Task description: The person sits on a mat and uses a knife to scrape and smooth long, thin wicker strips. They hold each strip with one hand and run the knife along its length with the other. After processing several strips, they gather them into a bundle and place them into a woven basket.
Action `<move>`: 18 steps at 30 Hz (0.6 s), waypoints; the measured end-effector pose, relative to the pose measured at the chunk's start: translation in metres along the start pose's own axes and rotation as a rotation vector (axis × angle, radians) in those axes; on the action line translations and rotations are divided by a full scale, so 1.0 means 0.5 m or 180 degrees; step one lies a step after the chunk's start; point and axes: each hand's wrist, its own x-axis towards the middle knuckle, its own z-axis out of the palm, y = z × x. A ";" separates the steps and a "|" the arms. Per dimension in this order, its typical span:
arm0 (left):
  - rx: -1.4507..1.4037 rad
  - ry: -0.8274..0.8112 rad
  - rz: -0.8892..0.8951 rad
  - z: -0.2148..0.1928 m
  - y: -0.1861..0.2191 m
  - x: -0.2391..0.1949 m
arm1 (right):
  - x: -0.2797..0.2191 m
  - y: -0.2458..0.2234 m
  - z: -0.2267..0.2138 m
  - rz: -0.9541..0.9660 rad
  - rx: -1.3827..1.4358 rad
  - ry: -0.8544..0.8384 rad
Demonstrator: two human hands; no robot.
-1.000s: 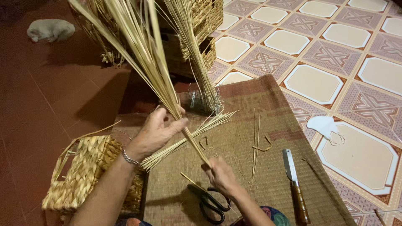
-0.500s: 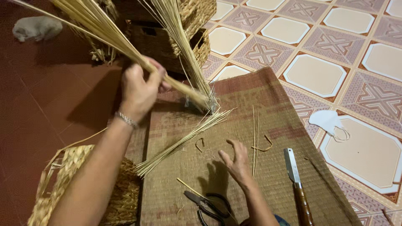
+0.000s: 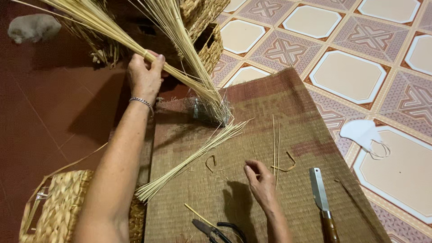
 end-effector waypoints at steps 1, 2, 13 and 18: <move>0.0023 0.0039 -0.0031 0.002 -0.011 0.010 | -0.001 0.003 0.002 0.0048 -0.0034 0.0001; 0.0049 0.0079 -0.0061 0.006 -0.020 0.020 | 0.001 0.006 0.006 0.0096 -0.0066 0.0000; -0.0146 -0.0256 0.0123 0.059 -0.024 0.089 | -0.005 -0.004 0.011 0.0162 -0.0106 -0.0237; -0.0225 -0.0134 0.0204 0.052 -0.013 0.136 | 0.000 -0.005 0.014 0.0243 -0.0045 -0.0254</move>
